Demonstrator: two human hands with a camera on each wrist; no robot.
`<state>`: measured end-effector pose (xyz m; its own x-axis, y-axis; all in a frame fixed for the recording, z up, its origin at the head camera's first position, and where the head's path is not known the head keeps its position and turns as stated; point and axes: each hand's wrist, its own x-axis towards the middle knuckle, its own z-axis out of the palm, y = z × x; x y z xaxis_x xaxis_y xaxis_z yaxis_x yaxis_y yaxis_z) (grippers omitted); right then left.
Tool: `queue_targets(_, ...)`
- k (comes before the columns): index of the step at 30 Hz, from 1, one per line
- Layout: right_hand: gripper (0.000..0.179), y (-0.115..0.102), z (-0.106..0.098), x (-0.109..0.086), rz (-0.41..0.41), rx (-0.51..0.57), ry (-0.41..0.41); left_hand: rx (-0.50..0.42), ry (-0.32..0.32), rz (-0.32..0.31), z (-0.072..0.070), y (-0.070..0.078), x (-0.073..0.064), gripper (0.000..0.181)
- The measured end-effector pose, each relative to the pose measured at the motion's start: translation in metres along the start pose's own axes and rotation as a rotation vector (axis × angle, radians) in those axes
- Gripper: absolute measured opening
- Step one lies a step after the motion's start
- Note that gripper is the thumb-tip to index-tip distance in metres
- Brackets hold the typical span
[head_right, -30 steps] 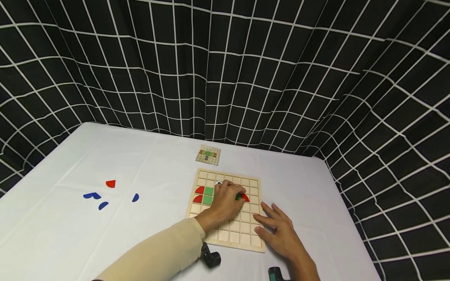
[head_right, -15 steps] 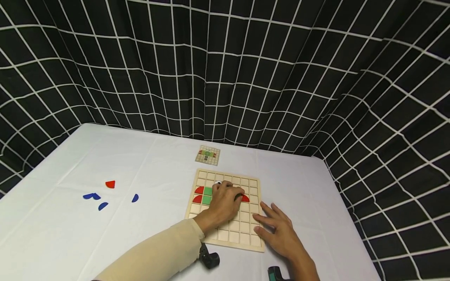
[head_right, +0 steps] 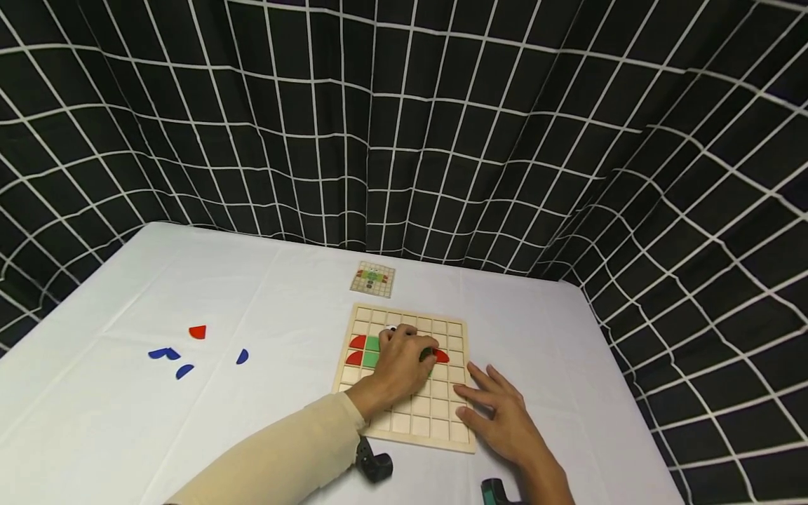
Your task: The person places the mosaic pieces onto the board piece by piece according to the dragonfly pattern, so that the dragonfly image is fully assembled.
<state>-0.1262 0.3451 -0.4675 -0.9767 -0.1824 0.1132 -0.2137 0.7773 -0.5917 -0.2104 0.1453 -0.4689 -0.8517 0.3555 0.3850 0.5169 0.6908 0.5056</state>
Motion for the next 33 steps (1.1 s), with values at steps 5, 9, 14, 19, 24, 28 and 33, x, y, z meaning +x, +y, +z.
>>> queue_targets(5, 0.035, 0.0000, -0.0010, 0.0000, 0.000, -0.007, -0.003, 0.020, -0.010, -0.007, 0.0008, 0.0014, 0.0024, 0.018)
queue_targets(9, 0.035, -0.0003, -0.0005, 0.0005, -0.004, -0.024, 0.008, 0.039, -0.005, 0.003, 0.0014, 0.0017, 0.0040, 0.018)
queue_targets(14, 0.035, -0.0020, -0.0010, 0.0016, -0.001, -0.031, 0.010, 0.051, -0.014, 0.002, 0.0027, 0.0009, 0.0053, 0.017)
queue_targets(19, 0.035, -0.0020, -0.0006, 0.0004, 0.000, -0.029, 0.009, 0.026, -0.023, 0.000, 0.0043, 0.0007, 0.0044, 0.019)
queue_targets(24, 0.035, -0.0010, 0.0005, -0.0001, -0.001, -0.029, 0.011, 0.032, -0.015, 0.020, 0.0054, 0.0016, 0.0035, 0.017)
queue_targets(28, 0.035, -0.0020, 0.0004, 0.0004, 0.010, -0.034, 0.010, 0.056, -0.006, 0.031, 0.0056, 0.0024, 0.0039, 0.017)
queue_targets(33, 0.035, -0.0032, 0.0003, 0.0006, 0.023, -0.032, 0.006, 0.054, 0.003, 0.042, 0.0058, 0.0033, 0.0052, 0.022)
